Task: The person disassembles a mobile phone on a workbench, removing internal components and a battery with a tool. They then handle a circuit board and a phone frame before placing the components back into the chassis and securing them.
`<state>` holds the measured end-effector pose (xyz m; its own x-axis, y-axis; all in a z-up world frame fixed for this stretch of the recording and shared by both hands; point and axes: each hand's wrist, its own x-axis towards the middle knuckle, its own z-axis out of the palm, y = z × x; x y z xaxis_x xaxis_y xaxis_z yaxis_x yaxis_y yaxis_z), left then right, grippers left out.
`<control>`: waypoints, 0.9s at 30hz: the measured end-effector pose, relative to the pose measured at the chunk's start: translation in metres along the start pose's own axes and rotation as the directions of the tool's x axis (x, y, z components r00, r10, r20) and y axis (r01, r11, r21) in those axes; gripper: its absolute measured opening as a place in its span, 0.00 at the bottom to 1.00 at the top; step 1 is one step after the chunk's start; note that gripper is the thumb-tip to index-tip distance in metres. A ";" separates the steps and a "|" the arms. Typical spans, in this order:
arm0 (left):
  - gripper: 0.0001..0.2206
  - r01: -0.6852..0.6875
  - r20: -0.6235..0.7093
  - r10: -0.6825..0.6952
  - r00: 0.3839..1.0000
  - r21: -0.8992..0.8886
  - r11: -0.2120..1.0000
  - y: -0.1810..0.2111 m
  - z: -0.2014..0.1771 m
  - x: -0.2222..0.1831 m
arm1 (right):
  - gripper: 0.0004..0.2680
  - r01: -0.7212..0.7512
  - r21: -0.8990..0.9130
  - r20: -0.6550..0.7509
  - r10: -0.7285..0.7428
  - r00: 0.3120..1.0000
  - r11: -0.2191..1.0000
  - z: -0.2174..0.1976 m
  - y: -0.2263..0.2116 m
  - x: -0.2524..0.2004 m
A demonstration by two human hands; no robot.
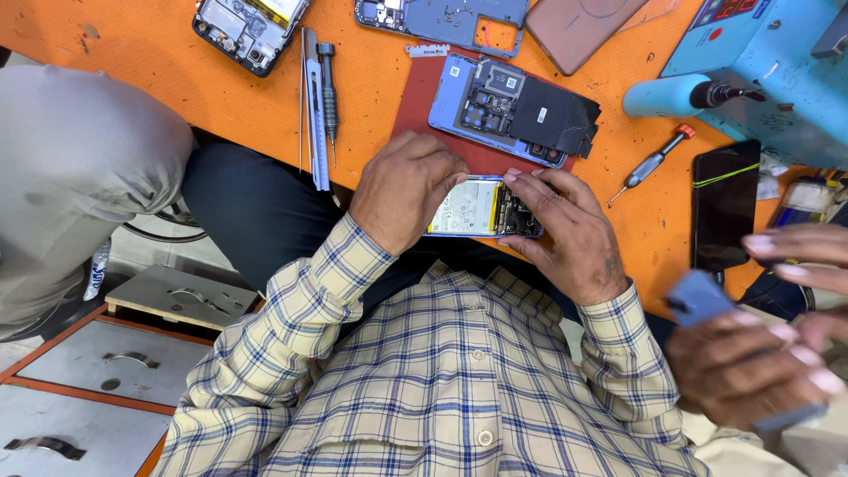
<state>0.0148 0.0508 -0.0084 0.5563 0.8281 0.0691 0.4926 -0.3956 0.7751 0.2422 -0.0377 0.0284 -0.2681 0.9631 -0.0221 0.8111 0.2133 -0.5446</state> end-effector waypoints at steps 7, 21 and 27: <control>0.06 0.005 0.000 -0.005 1.000 0.017 1.000 -0.002 0.003 0.001 | 0.30 -0.039 -0.005 0.023 0.039 0.999 0.999 0.000 0.000 0.000; 0.07 0.033 0.006 -0.033 0.999 -0.002 0.999 -0.005 0.006 0.002 | 0.30 -0.028 -0.016 0.025 0.028 0.999 0.999 0.002 0.001 -0.002; 0.07 0.050 0.036 -0.050 0.998 0.012 0.999 -0.007 0.008 0.006 | 0.30 -0.035 -0.018 0.022 0.035 0.999 0.999 0.003 0.001 -0.001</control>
<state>0.0201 0.0549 -0.0184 0.5547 0.8320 0.0074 0.5277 -0.3586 0.7700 0.2413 -0.0395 0.0253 -0.2506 0.9663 -0.0593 0.8291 0.1826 -0.5284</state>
